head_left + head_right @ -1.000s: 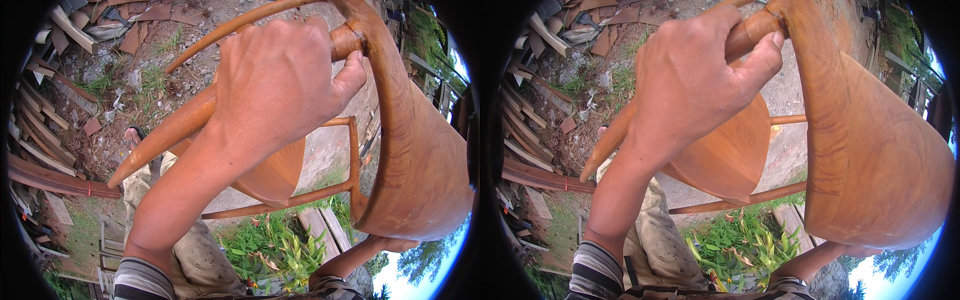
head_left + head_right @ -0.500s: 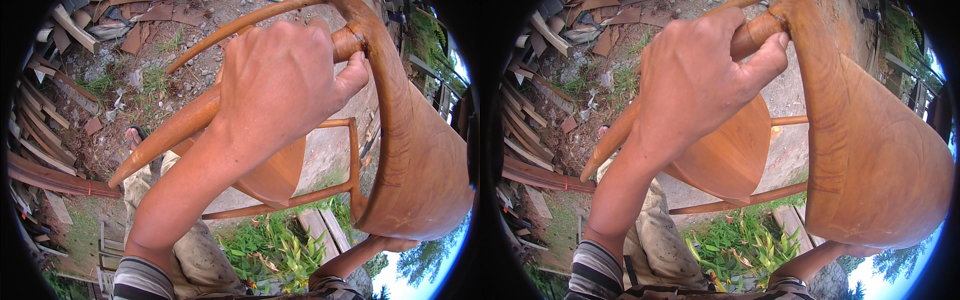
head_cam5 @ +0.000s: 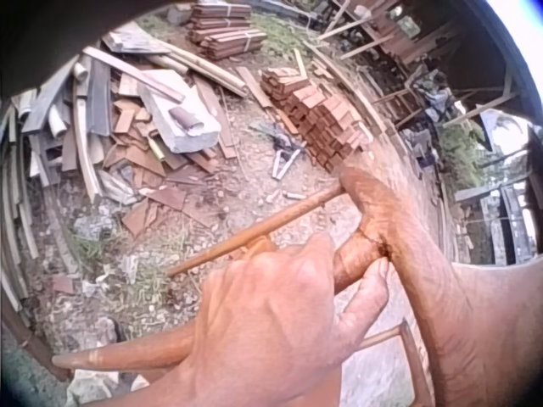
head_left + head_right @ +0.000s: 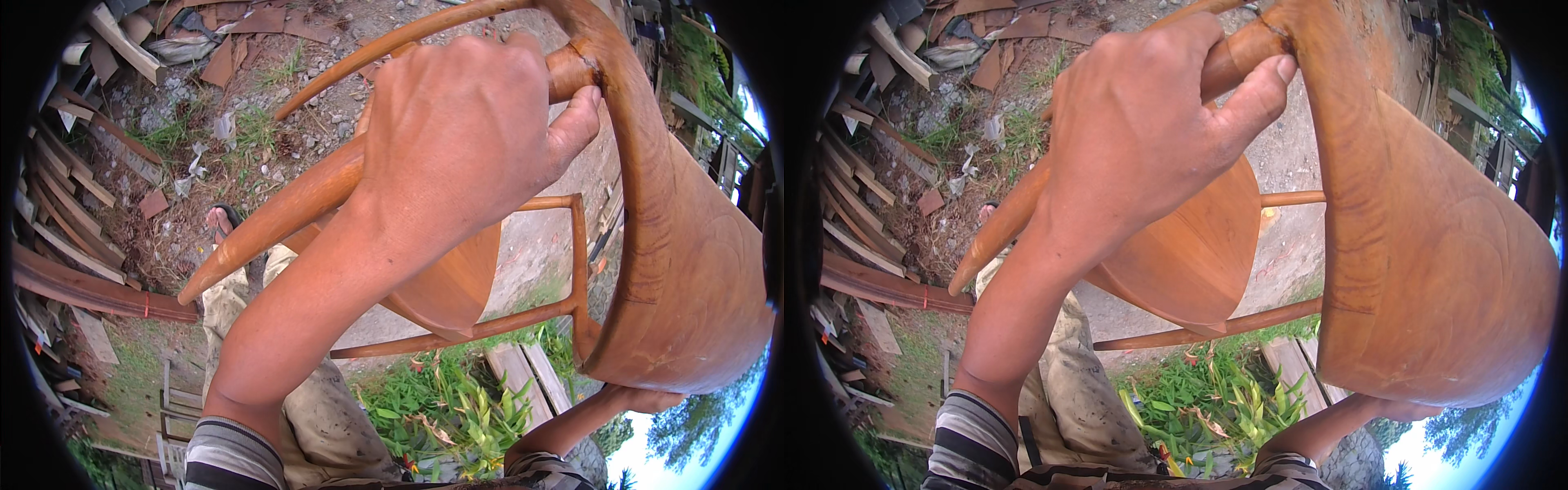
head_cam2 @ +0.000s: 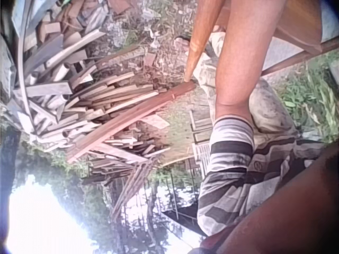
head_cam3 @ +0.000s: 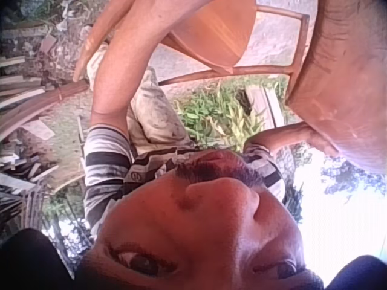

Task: The person applies glue to a wooden chair frame and then inspects a separate wooden chair, checking joints and surfaces. The person handles the glue bottle and the chair directly with their hands.

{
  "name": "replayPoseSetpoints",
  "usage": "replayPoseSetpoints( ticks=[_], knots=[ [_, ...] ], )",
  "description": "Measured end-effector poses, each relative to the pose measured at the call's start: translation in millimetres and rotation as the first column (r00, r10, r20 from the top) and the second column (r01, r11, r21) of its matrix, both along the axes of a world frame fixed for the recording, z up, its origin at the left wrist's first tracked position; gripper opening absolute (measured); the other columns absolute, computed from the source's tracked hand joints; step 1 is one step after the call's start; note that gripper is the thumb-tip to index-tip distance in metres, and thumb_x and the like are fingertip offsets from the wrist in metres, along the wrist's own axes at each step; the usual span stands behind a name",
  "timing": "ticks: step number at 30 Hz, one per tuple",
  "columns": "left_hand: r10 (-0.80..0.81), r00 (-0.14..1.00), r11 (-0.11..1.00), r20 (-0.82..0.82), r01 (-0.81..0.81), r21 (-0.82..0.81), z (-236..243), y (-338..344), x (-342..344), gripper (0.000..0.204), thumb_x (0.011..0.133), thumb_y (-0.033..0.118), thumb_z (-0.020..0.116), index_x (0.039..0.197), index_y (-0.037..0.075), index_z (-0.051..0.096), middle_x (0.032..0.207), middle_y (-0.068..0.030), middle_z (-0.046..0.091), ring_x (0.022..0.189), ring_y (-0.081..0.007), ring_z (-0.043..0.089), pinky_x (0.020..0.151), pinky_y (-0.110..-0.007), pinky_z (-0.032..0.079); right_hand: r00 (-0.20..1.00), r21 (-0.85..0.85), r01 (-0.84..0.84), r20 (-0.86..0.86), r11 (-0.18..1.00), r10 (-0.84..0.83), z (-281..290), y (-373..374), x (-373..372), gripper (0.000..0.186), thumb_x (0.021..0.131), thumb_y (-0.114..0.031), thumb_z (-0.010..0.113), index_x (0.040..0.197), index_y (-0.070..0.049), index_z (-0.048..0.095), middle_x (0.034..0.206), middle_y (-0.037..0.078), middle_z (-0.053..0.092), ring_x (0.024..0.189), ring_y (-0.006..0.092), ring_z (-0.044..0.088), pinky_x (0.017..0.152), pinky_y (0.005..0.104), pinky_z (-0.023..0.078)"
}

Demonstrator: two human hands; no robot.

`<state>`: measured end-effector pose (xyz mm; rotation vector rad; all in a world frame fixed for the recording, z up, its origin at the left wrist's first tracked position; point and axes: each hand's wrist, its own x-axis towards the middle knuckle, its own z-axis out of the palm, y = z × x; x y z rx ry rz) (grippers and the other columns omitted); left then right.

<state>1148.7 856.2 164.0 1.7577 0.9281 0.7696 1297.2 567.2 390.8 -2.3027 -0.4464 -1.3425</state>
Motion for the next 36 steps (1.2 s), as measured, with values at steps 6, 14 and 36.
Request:
replayPoseSetpoints(
  ticks=[6,14,36],
  knots=[
    [-0.146,0.976,0.989,-0.159,0.145,-0.02,10,6,-6,0.045,0.09,0.042,0.071,0.077,-0.001,0.073,0.064,-0.0209,0.067,0.058,-0.0375,0.07,0.054,-0.047,0.056,0.977,0.215,-0.174,-0.086,0.961,0.196,-9,14,-4,0.048,0.108,-0.031,0.04,0.139,0.004,0.052,0.137,0.028,0.058,0.114,0.0412,0.066,0.095,0.0542,0.061],
    [-0.03,1.0,1.0,0.009,0.03,0.01,-2,-4,-5,0.041,0.089,0.038,0.074,0.077,-0.001,0.073,0.064,-0.021,0.067,0.057,-0.0368,0.069,0.053,-0.045,0.056,0.981,0.184,-0.16,-0.082,0.97,0.177,-2,2,-1,0.049,0.108,-0.031,0.039,0.141,0.004,0.05,0.139,0.028,0.056,0.116,0.0412,0.066,0.097,0.0543,0.061],
    [-0.167,0.986,0.985,-0.007,0.166,-0.055,9,9,-15,0.04,0.086,0.037,0.075,0.066,0.002,0.074,0.055,-0.017,0.063,0.049,-0.0322,0.066,0.049,-0.042,0.054,0.995,0.016,-0.103,0.006,0.995,0.103,-3,2,-4,0.039,0.108,-0.021,0.046,0.136,0.006,0.051,0.132,0.028,0.061,0.106,0.0394,0.07,0.087,0.0496,0.066]
  ],
)
